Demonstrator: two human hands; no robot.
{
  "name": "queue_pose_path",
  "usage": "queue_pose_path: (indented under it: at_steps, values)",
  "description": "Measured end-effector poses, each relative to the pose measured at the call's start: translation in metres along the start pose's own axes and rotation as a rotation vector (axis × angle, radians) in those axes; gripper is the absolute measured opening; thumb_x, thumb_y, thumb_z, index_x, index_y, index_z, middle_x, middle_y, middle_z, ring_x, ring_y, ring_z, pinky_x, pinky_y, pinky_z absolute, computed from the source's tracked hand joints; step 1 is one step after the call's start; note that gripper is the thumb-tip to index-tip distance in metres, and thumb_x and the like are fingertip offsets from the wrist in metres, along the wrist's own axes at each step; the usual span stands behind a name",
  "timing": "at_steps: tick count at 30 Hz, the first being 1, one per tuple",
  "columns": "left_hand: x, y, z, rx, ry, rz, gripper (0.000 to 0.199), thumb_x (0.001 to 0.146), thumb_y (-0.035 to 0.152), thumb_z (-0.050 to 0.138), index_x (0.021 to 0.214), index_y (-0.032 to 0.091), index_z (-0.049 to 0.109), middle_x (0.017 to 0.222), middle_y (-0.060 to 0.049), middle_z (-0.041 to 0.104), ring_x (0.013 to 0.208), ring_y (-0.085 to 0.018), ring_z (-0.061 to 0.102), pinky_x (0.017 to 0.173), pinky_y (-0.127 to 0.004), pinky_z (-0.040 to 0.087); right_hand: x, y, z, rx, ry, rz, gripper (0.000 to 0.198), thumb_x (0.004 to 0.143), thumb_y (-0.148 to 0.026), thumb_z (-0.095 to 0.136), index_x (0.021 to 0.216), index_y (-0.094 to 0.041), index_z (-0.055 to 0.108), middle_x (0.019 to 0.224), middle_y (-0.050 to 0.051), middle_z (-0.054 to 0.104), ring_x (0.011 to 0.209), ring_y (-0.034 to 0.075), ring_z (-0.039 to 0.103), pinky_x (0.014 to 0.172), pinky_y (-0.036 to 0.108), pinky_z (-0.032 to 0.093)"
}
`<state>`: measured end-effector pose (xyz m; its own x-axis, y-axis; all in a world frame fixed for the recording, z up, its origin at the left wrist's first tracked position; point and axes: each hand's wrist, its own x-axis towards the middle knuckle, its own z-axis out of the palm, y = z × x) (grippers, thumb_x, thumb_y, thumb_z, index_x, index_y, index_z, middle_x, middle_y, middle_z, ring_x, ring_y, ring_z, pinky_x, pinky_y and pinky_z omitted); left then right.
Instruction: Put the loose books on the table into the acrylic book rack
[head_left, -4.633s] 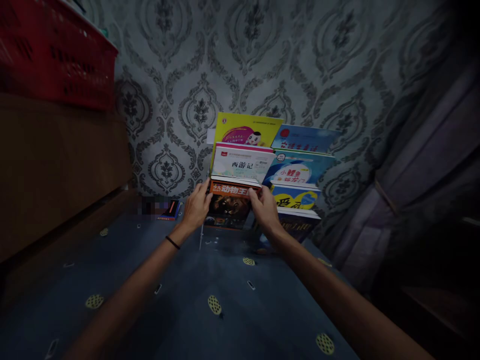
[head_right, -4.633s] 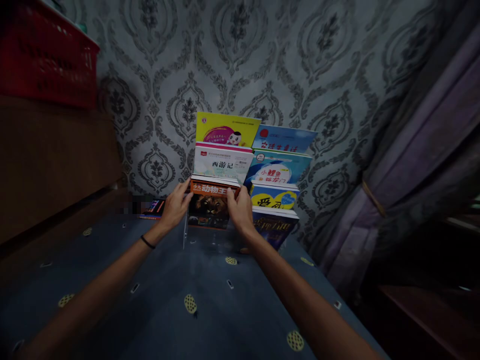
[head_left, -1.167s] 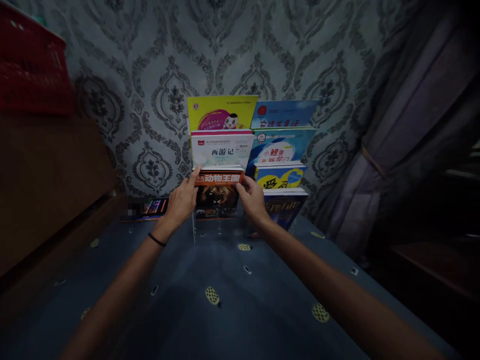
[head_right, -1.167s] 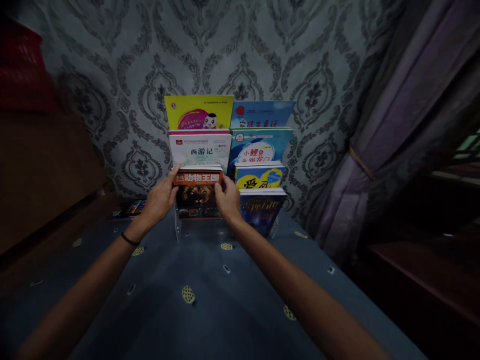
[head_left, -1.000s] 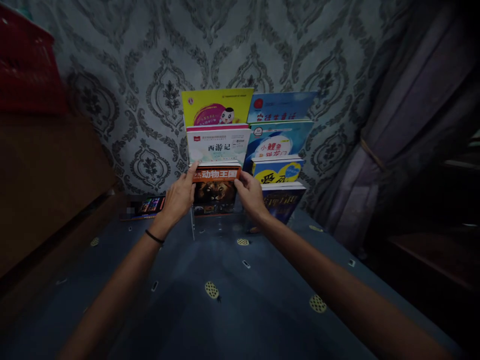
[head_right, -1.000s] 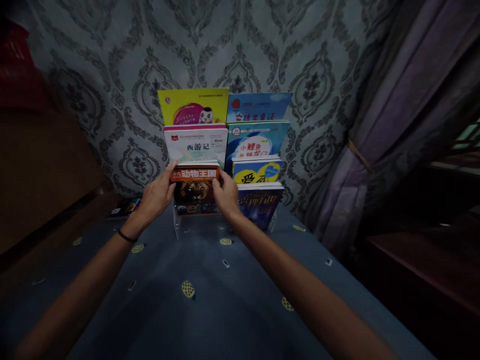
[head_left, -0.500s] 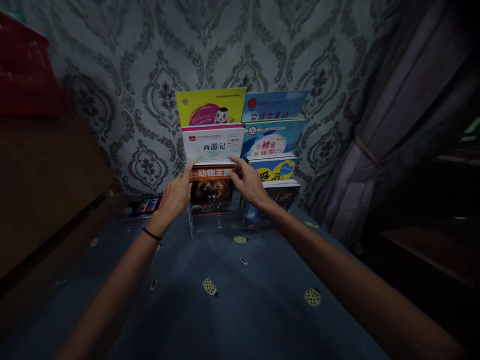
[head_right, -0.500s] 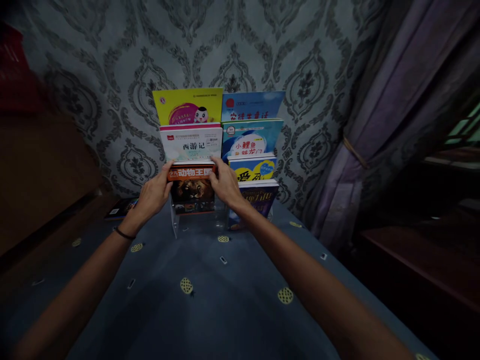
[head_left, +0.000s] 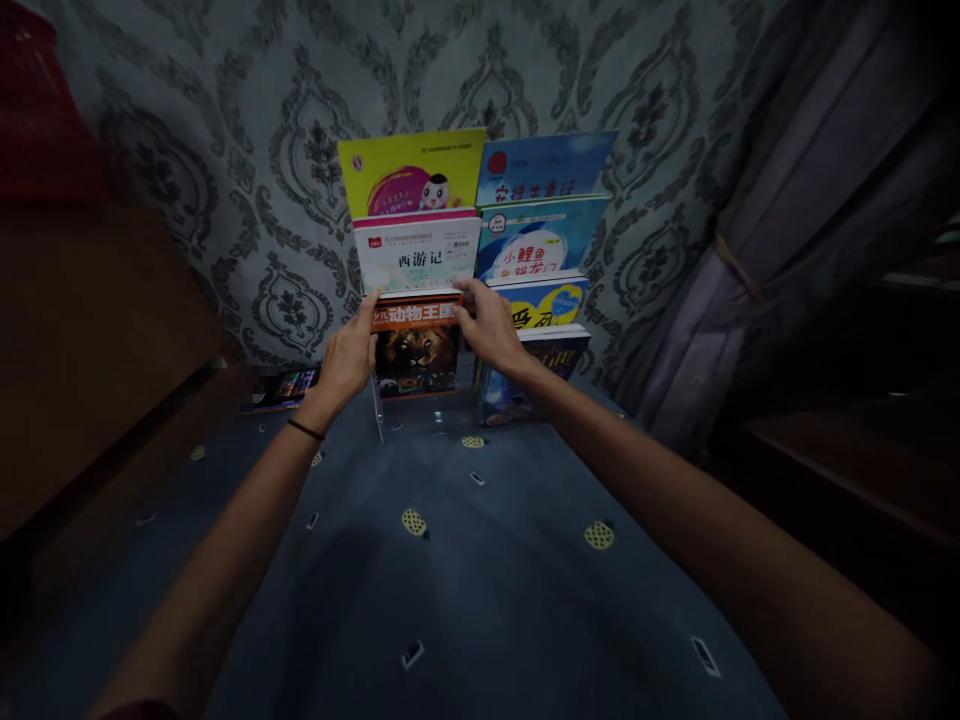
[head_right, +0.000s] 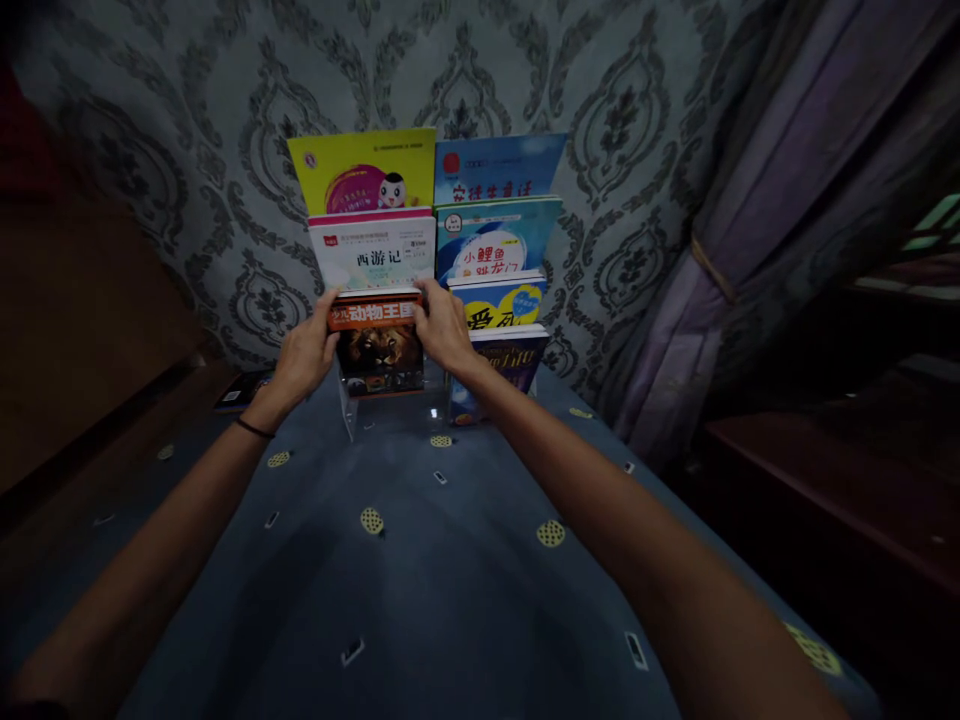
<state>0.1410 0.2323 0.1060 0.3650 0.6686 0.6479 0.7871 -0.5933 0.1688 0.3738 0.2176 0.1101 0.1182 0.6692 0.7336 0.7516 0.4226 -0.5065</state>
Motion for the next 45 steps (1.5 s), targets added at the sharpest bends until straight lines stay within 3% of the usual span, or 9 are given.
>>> queue_pose_path:
  at_steps: [4,7,10,12,14,17,26,36,45]
  values:
    - [-0.008,-0.002,0.009,-0.106,0.062,0.010,0.075,0.090,0.011,0.046,0.160,0.017,0.017,0.134,-0.017,0.064,0.108,-0.030,0.068,0.094,-0.041,0.052,-0.001,-0.002,0.000,0.006,-0.009,0.007,0.040,0.085,-0.018,0.053,0.123,-0.020,0.062,0.111,0.011,0.072,0.105,0.029,0.066,0.094,0.045,0.050]
    - [-0.016,-0.003,0.018,-0.131,0.093,-0.045,0.080,0.091,0.011,0.047,0.159,0.012,0.007,0.119,-0.017,0.069,0.099,-0.029,0.070,0.091,-0.042,0.053,-0.002,-0.002,0.000,0.007,-0.003,0.007,0.039,0.085,-0.019,0.053,0.124,-0.020,0.062,0.109,0.011,0.072,0.101,0.029,0.067,0.094,0.046,0.050]
    - [-0.023,-0.004,0.026,-0.132,0.110,-0.082,0.067,0.090,0.011,0.050,0.152,0.008,0.024,0.105,-0.015,0.071,0.097,-0.028,0.069,0.089,-0.041,0.054,-0.002,-0.001,0.001,0.014,0.008,0.006,0.038,0.086,-0.020,0.054,0.123,-0.022,0.062,0.105,0.009,0.073,0.098,0.028,0.067,0.094,0.047,0.050]
    - [-0.024,-0.006,0.030,-0.119,0.101,-0.092,0.046,0.089,0.011,0.051,0.134,0.011,0.045,0.101,-0.012,0.070,0.096,-0.028,0.069,0.087,-0.040,0.054,-0.003,0.000,0.000,0.022,0.008,0.011,0.038,0.086,-0.021,0.054,0.123,-0.022,0.063,0.103,0.009,0.073,0.098,0.028,0.067,0.094,0.048,0.050]
    - [-0.024,-0.006,0.032,-0.096,0.092,-0.113,0.026,0.089,0.011,0.051,0.115,0.014,0.054,0.097,-0.011,0.070,0.094,-0.027,0.068,0.086,-0.039,0.054,-0.003,0.000,-0.001,0.031,0.005,0.012,0.039,0.086,-0.021,0.055,0.124,-0.022,0.063,0.102,0.010,0.073,0.099,0.030,0.067,0.094,0.048,0.050]
    - [-0.020,-0.005,0.032,-0.057,0.088,-0.157,0.016,0.090,0.013,0.051,0.105,0.016,0.058,0.094,-0.011,0.070,0.093,-0.028,0.068,0.086,-0.039,0.053,-0.002,-0.001,-0.002,0.022,-0.003,0.009,0.041,0.086,-0.020,0.055,0.125,-0.020,0.064,0.100,0.010,0.073,0.101,0.030,0.067,0.093,0.047,0.051]
    - [-0.018,0.000,0.030,-0.100,-0.006,-0.244,0.019,0.089,0.013,0.051,0.104,0.014,0.062,0.096,-0.013,0.070,0.101,-0.030,0.068,0.086,-0.040,0.051,-0.001,0.000,-0.001,-0.030,0.028,-0.015,0.043,0.084,-0.014,0.054,0.125,-0.018,0.065,0.105,0.010,0.074,0.102,0.029,0.067,0.095,0.048,0.051]
    - [-0.018,-0.006,0.022,-0.043,0.039,-0.119,0.018,0.092,0.019,0.057,0.109,0.015,0.057,0.095,-0.009,0.071,0.092,-0.026,0.069,0.085,-0.036,0.053,-0.015,-0.001,0.001,0.003,0.039,0.014,0.047,0.086,-0.018,0.052,0.133,-0.019,0.060,0.101,0.010,0.074,0.100,0.031,0.067,0.096,0.051,0.050]
    - [-0.001,-0.002,0.011,-0.005,-0.082,-0.164,0.020,0.095,0.017,0.056,0.112,0.009,0.061,0.111,-0.018,0.070,0.110,-0.032,0.066,0.095,-0.041,0.051,-0.037,0.013,0.025,-0.032,-0.117,0.258,0.008,0.077,-0.023,0.065,0.082,-0.019,0.069,0.077,0.010,0.070,0.087,0.033,0.068,0.082,0.048,0.054]
